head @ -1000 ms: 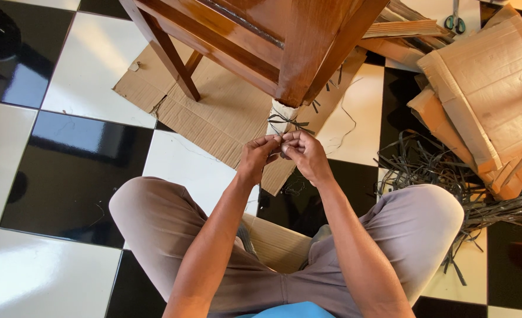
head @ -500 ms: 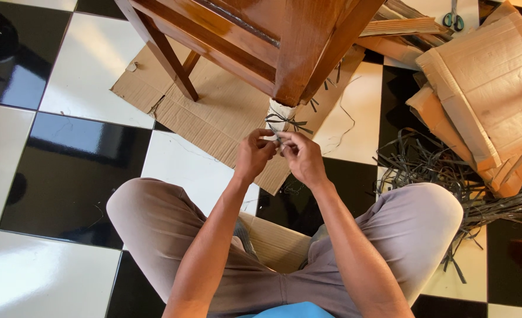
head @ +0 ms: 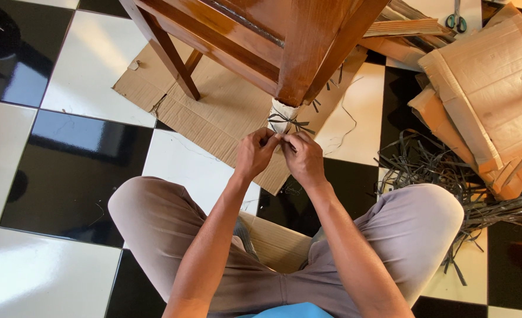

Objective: Tying black strips to secure protective wrapping on a wooden furniture leg

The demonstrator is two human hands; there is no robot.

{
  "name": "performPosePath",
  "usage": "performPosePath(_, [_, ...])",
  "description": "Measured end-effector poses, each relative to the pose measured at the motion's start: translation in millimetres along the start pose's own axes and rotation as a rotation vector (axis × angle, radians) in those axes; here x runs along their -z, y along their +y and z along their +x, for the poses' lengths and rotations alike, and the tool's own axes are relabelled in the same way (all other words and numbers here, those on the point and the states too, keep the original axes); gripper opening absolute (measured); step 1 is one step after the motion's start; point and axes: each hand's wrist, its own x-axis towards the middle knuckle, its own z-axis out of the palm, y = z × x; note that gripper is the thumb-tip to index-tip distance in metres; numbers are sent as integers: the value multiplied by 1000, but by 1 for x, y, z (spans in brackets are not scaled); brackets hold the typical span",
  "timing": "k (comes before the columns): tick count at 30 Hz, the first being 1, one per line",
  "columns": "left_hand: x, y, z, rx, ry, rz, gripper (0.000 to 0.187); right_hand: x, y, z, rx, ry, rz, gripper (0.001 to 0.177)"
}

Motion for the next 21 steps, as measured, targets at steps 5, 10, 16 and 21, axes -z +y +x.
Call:
performPosePath(5, [-9,4,0,142,36,-390,34,-13,13,-4,-34,39,3,8])
performPosePath(10, [-22,-16,6,343,14,-757,28,-13,7,-7,-15,45,-53,9])
performPosePath(16, [-34,-26,10,341,-31,-867,6,-12,-6,-4,-51,60,-71,5])
performPosePath(21, [-30,-18,5,343,-38,-941,7,-19,-11,-6,-210,167,32,13])
